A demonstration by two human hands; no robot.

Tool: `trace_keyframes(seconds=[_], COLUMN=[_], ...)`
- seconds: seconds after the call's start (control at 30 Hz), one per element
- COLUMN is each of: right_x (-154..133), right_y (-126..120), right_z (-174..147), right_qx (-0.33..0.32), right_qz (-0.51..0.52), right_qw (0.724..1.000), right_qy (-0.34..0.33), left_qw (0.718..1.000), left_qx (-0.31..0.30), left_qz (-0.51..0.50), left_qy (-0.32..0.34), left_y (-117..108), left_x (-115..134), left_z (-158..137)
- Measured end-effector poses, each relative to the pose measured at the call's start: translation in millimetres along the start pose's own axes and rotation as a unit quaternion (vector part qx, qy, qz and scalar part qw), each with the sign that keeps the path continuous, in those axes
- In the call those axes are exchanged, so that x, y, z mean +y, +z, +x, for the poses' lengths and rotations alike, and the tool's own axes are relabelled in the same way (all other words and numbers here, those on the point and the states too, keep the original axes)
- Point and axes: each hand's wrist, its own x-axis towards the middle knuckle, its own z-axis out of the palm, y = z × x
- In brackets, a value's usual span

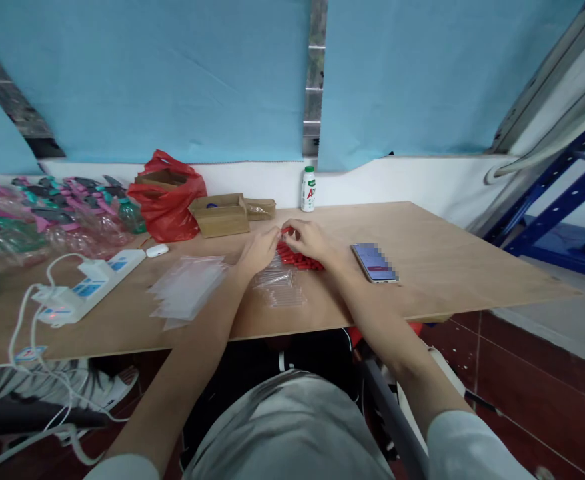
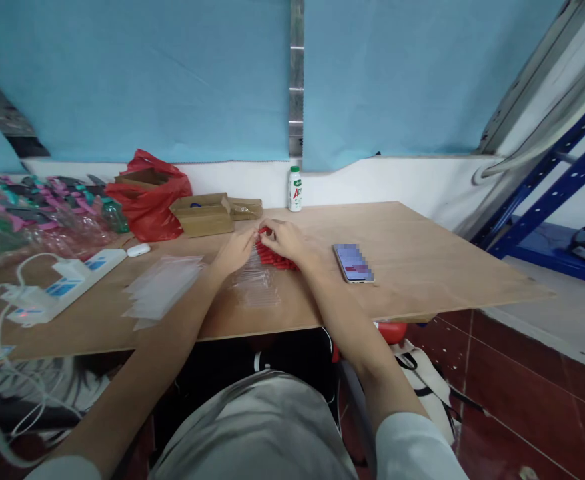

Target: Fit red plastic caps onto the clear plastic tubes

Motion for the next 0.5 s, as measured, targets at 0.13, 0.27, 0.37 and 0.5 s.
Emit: trace_keyframes(seconds=[0.13,0.27,0.37,0.5], right_x=[-0.2,0.5,-0.3,-5.5], right_y=[2.7,4.3,5.2,5.4], right_z=[-0.2,-0.7,-0.1,0.1], right_qx=[0.007,0.008,0.0,-0.01], right_qz=[-0.037,-0.042,-0.056,-0.093], right_qw=[0.999,0.999,0.998,0.996], right_qy=[-0.001,-0.019,-0.015,-0.002], left_qw=[1.0,0.998,0.998,0.999], left_qx=[-0.012,-0.011,-0.013,-0.022], left_qz=[-0.019,-0.056,-0.052,-0.038], left_qy=[-0.012,-0.008,-0.011,-0.017], left_y=[3.0,8.3,10.6,12.1], left_x=[-2.5,-9.8,-12.5,-12.9], left_z=[-0.3,-0.1,-0.6,-0.9])
